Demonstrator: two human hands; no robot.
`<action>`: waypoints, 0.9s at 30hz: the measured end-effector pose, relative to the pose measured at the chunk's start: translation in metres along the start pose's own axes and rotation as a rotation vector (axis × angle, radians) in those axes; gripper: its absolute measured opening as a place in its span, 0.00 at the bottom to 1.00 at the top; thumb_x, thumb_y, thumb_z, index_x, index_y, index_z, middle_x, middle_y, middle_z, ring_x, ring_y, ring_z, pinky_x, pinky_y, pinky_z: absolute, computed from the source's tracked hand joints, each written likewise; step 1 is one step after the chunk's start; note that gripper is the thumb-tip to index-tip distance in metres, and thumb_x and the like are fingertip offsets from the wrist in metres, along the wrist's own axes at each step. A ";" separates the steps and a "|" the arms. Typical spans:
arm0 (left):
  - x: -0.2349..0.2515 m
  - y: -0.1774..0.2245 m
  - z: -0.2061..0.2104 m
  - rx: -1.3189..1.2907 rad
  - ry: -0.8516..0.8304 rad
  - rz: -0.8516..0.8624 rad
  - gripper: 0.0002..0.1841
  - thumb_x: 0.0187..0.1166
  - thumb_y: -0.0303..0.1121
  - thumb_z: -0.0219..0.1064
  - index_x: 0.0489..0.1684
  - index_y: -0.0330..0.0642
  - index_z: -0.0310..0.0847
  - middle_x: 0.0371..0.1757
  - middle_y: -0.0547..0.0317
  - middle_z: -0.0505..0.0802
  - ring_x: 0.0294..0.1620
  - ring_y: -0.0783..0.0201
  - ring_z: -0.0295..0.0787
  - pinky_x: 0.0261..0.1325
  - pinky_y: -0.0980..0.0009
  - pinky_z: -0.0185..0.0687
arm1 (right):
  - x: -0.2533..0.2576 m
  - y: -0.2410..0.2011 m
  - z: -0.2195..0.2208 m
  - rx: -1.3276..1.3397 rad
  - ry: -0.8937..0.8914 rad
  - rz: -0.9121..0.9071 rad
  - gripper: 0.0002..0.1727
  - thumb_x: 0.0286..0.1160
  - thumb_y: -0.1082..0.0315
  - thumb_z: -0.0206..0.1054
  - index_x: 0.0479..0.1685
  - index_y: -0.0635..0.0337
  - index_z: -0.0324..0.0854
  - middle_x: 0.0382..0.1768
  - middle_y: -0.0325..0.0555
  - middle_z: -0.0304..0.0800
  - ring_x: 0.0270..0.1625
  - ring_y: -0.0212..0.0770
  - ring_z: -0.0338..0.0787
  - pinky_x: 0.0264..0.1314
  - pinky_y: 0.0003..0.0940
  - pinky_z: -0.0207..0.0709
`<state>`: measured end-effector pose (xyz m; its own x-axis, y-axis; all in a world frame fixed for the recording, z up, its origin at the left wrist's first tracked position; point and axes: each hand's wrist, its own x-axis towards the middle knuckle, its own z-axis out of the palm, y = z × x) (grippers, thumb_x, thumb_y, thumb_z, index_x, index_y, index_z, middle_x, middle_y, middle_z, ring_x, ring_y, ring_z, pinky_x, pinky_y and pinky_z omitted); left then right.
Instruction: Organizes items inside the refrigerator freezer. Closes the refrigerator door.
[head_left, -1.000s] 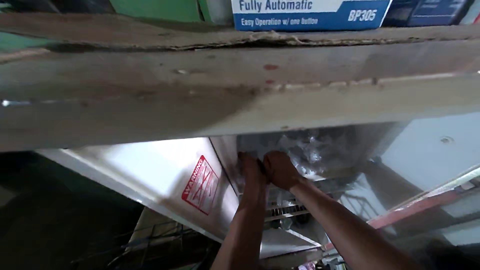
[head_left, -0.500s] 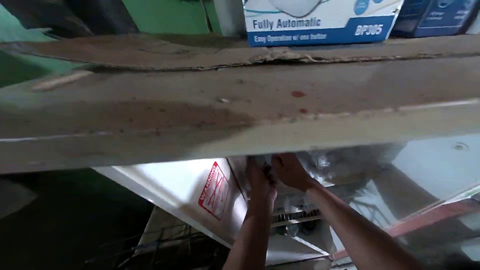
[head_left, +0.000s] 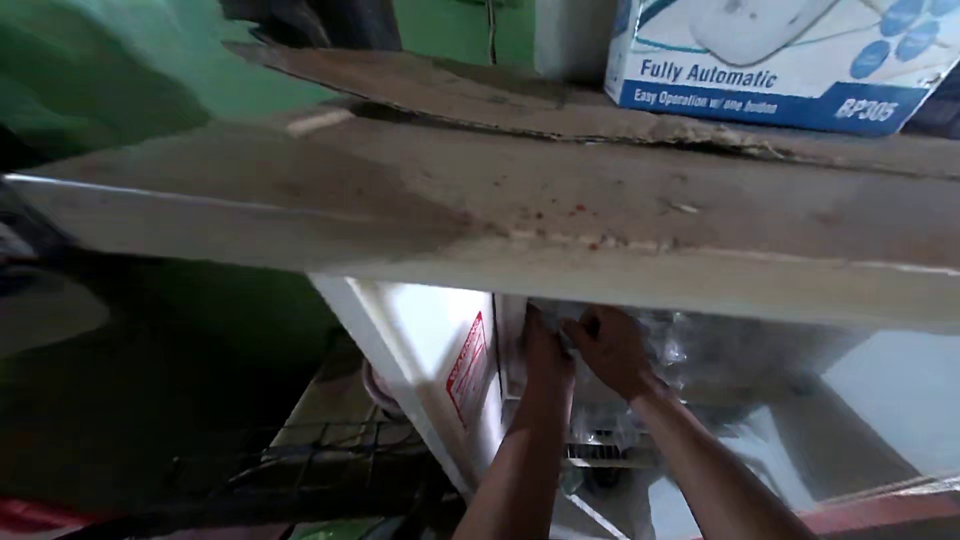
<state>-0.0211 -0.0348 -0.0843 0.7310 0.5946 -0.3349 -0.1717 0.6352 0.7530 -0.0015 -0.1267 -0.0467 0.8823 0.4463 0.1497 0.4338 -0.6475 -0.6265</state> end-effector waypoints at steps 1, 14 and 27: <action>0.001 -0.001 -0.001 0.007 -0.006 0.017 0.24 0.95 0.50 0.46 0.71 0.41 0.74 0.53 0.48 0.86 0.48 0.57 0.82 0.49 0.57 0.82 | 0.001 -0.006 -0.001 -0.032 0.023 0.022 0.23 0.80 0.49 0.71 0.45 0.65 0.87 0.36 0.55 0.89 0.41 0.53 0.90 0.48 0.56 0.84; -0.034 0.013 0.008 0.309 0.030 0.163 0.27 0.96 0.49 0.43 0.57 0.32 0.79 0.43 0.42 0.83 0.39 0.52 0.79 0.42 0.52 0.79 | 0.005 -0.019 0.006 -0.170 0.078 0.030 0.31 0.87 0.42 0.59 0.55 0.67 0.83 0.40 0.64 0.90 0.45 0.66 0.91 0.46 0.66 0.83; -0.039 -0.004 -0.036 0.358 0.242 -0.101 0.18 0.93 0.42 0.55 0.53 0.35 0.83 0.38 0.51 0.90 0.20 0.66 0.71 0.23 0.69 0.65 | 0.009 -0.015 0.015 -0.148 0.077 0.004 0.26 0.83 0.50 0.67 0.63 0.66 0.81 0.52 0.61 0.90 0.55 0.61 0.90 0.60 0.62 0.82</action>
<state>-0.0725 -0.0434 -0.0947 0.5498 0.6636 -0.5073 0.1630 0.5105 0.8443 -0.0029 -0.1033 -0.0474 0.8932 0.3982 0.2091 0.4471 -0.7359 -0.5084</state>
